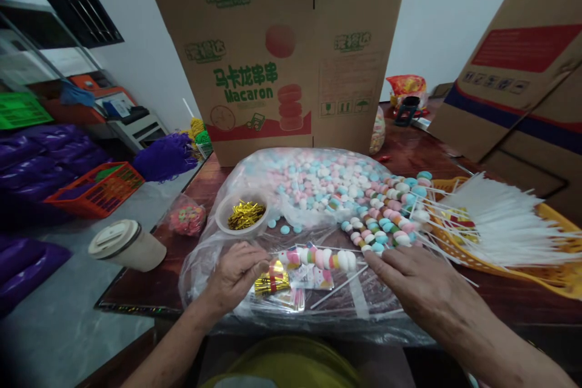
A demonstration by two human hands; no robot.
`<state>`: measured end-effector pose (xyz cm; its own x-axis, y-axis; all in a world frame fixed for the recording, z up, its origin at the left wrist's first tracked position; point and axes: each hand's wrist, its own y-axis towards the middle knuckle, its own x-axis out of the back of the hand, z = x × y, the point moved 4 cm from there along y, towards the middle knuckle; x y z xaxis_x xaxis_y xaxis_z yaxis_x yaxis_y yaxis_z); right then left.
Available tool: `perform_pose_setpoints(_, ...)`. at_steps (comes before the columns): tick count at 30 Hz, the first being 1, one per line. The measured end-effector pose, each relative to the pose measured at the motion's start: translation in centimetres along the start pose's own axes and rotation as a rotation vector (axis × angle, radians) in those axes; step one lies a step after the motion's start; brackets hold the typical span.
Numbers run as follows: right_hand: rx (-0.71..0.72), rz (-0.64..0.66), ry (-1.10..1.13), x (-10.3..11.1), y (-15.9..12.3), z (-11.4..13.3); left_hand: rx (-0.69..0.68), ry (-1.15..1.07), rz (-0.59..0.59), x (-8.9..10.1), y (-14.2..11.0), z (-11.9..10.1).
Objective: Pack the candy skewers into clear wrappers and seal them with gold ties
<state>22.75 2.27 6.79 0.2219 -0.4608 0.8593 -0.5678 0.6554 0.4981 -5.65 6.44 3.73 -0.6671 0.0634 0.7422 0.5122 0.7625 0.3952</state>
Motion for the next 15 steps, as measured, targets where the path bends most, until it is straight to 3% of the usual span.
perform_pose_setpoints(2,0.107,0.001,-0.009,-0.1,-0.3,-0.2,0.019,-0.011,0.007,-0.1,0.0,0.1)
perform_pose_setpoints(8,-0.034,0.162,0.081,-1.6,-1.3,-0.6,-0.028,-0.042,0.106,-1.2,-0.2,0.1)
perform_pose_setpoints(15,0.076,0.071,0.110,-1.4,1.0,1.9,-0.014,-0.021,0.242,-2.9,0.6,-1.1)
